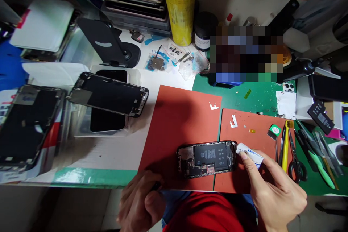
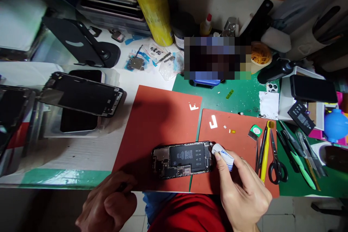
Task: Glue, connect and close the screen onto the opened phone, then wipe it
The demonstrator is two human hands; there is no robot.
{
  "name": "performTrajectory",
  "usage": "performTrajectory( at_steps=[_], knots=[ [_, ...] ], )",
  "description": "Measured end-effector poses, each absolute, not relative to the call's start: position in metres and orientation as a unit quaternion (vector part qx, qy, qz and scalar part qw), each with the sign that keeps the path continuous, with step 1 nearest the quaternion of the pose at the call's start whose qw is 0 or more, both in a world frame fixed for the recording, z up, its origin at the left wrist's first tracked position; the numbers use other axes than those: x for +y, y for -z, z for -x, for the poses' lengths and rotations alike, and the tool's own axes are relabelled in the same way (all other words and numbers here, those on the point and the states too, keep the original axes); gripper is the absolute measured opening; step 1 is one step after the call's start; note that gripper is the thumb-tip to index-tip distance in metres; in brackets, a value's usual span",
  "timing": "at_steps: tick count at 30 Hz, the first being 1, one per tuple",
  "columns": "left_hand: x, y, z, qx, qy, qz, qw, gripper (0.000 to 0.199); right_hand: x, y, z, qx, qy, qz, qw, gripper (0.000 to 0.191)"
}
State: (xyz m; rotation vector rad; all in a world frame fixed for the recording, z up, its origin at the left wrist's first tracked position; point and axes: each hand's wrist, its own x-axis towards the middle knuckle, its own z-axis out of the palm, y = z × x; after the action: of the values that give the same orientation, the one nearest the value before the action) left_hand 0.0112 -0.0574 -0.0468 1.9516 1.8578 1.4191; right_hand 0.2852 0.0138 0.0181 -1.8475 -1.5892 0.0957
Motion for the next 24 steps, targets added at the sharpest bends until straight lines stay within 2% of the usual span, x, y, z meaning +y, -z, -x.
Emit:
performTrajectory(
  at_steps=[5, 8, 11, 16, 21, 24],
  knots=[
    [-0.061, 0.047, -0.007, 0.612, -0.454, -0.647, 0.034, 0.042, 0.013, -0.017, -0.287, -0.615, -0.030, 0.708, 0.347, 0.012],
    [-0.063, 0.036, -0.005, 0.585, -0.445, -0.677, 0.032, 0.036, 0.013, -0.016, -0.288, -0.622, -0.028, 0.703, 0.343, 0.011],
    [-0.059, 0.012, -0.014, 0.573, -0.386, -0.720, 0.063, 0.026, 0.012, -0.016, -0.288, -0.629, -0.022, 0.699, 0.340, 0.012],
    [-0.035, -0.022, -0.048, 0.449, -0.284, -0.841, 0.106, 0.033, 0.012, -0.017, -0.288, -0.640, -0.008, 0.691, 0.335, 0.013],
    [-0.021, -0.013, -0.070, 0.433, -0.250, -0.858, 0.116, 0.013, 0.014, -0.020, -0.286, -0.665, 0.017, 0.677, 0.315, 0.010],
    [-0.021, -0.006, -0.076, 0.457, -0.240, -0.850, 0.106, 0.012, 0.014, -0.022, -0.284, -0.678, 0.035, 0.666, 0.309, 0.010]
  ],
)
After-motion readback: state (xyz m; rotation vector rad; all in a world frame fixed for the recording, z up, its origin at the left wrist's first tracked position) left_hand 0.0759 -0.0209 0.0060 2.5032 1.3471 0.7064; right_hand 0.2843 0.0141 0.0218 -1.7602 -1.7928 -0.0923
